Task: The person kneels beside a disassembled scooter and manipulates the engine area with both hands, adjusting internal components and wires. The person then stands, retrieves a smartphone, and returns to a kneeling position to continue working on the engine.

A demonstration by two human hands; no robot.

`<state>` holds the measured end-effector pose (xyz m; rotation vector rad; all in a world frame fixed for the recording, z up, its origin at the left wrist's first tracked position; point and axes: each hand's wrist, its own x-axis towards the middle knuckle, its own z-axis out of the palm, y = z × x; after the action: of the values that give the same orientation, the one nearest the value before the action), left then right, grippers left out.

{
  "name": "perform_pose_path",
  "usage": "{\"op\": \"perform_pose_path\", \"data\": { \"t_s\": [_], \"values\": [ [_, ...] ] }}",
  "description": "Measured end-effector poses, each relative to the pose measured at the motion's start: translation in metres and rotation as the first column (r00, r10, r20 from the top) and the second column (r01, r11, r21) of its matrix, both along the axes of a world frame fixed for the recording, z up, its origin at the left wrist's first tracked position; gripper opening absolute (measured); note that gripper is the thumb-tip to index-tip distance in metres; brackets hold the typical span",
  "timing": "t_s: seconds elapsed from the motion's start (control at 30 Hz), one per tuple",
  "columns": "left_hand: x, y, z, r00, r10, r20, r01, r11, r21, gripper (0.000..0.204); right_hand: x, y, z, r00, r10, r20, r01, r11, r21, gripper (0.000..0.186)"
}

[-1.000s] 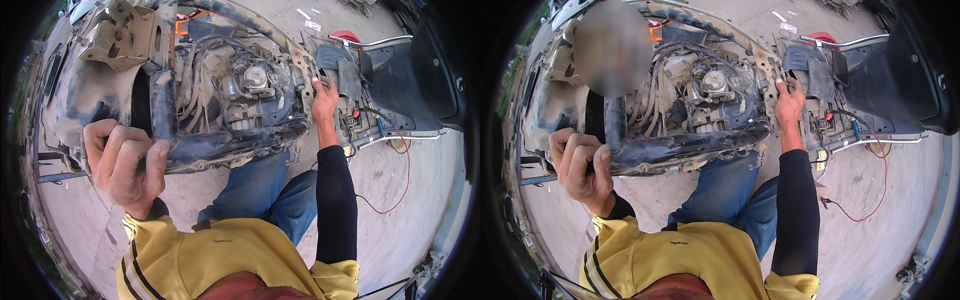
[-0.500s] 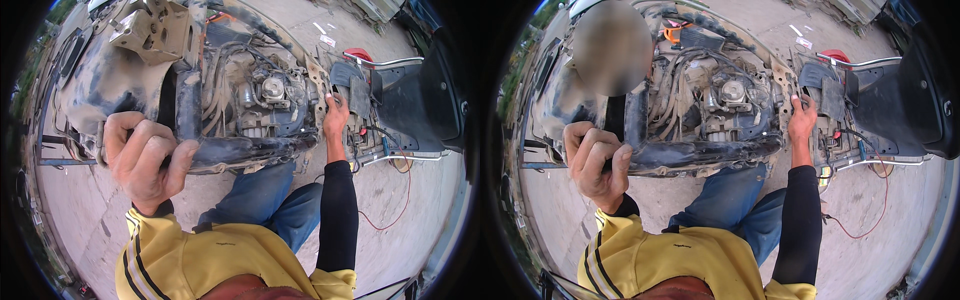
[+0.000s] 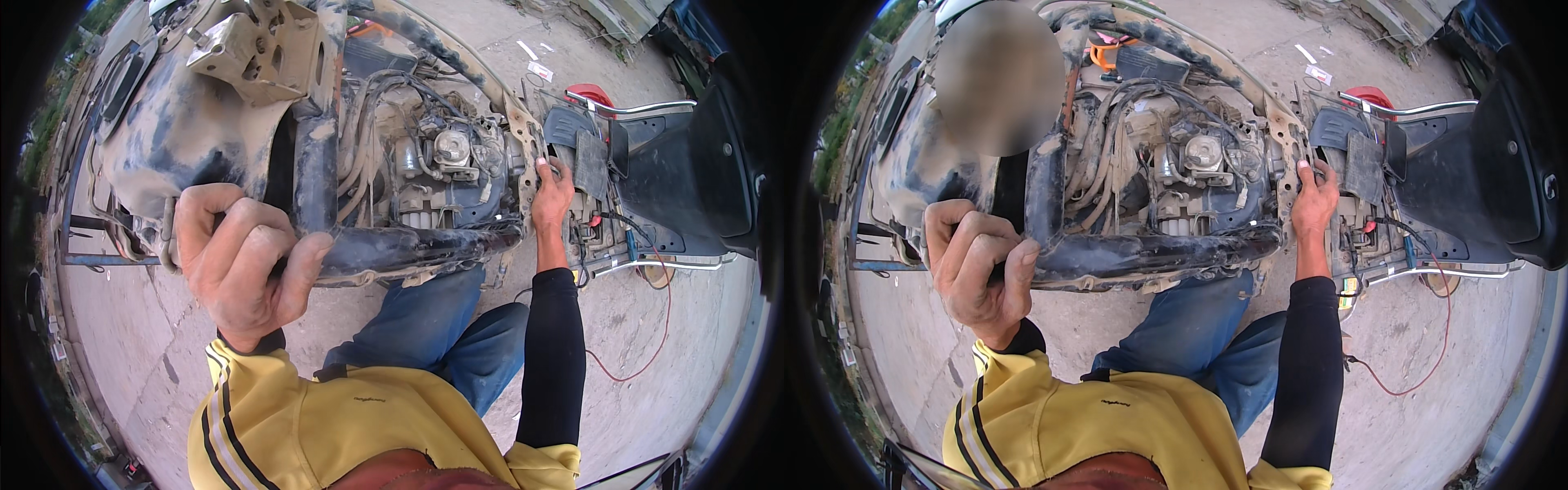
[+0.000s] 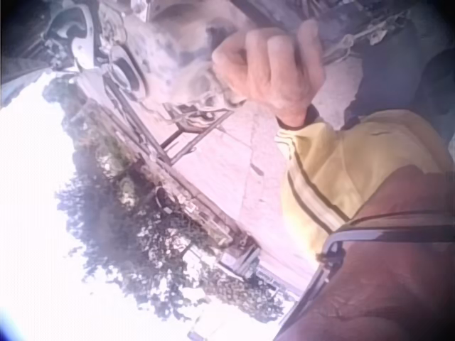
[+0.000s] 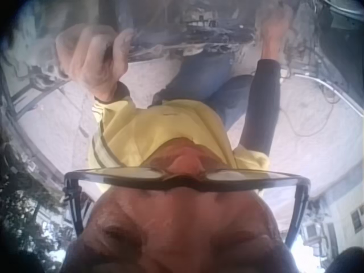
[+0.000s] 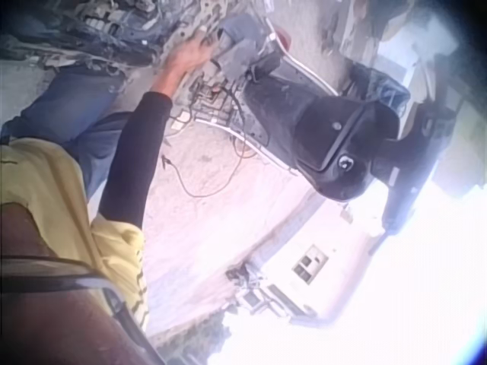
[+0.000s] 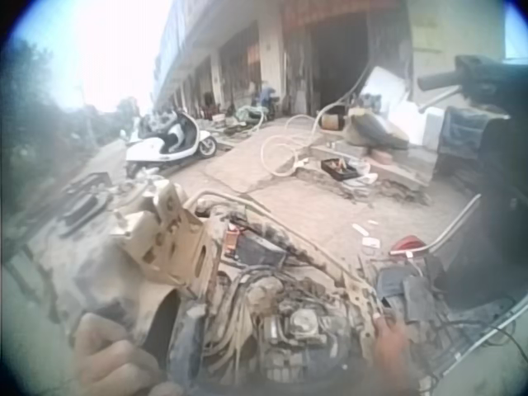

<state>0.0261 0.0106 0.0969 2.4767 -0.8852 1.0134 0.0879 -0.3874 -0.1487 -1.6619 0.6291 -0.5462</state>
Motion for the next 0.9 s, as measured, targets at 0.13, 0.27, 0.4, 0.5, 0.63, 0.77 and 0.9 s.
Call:
{"op": "perform_pose_path", "data": {
  "t_s": [0.13,0.27,0.4,0.5,0.63,0.77,0.9],
  "values": [
    [-0.0003,0.0003,0.0,1.0,0.0,0.004,0.0,1.0,-0.002,0.03,-0.0008,-0.0005,0.0001,1.0,-0.005,-0.003,0.005,0.999,-0.035,0.05],
    [-0.0005,0.0008,0.0006,1.0,0.0,0.002,0.0,1.0,-0.002,0.029,-0.0009,0.002,0.0029,1.0,-0.004,-0.002,0.004,1.0,-0.03,0.049],
    [0.0002,-0.0008,0.0009,1.0,-0.003,0.001,0.003,1.0,-0.004,0.028,-0.0008,-0.0025,-0.0033,1.0,-0.001,-0.002,0.001,0.999,-0.033,0.049],
    [0.0,0.0007,0.0006,1.0,-0.006,0.001,0.006,1.0,-0.007,0.028,0.0004,-0.0033,-0.0046,1.0,-0.002,0.006,0.003,0.999,-0.033,0.049],
    [-0.0002,0.0007,-0.0001,1.0,-0.004,-0.004,0.004,1.0,-0.008,0.029,-0.0003,-0.0024,-0.0029,1.0,0.002,0.016,-0.002,1.0,-0.023,0.049],
    [-0.0008,0.0,-0.0004,1.0,0.001,-0.006,-0.001,1.0,-0.015,0.029,-0.001,0.0016,0.0026,1.0,-0.004,-0.001,0.004,1.0,-0.012,0.049],
    [-0.0007,0.0001,-0.0002,1.0,-0.002,0.0,0.002,1.0,-0.016,0.029,-0.0003,-0.0001,-0.0008,1.0,-0.002,0.014,0.002,1.0,0.008,0.05]
  ]
}}
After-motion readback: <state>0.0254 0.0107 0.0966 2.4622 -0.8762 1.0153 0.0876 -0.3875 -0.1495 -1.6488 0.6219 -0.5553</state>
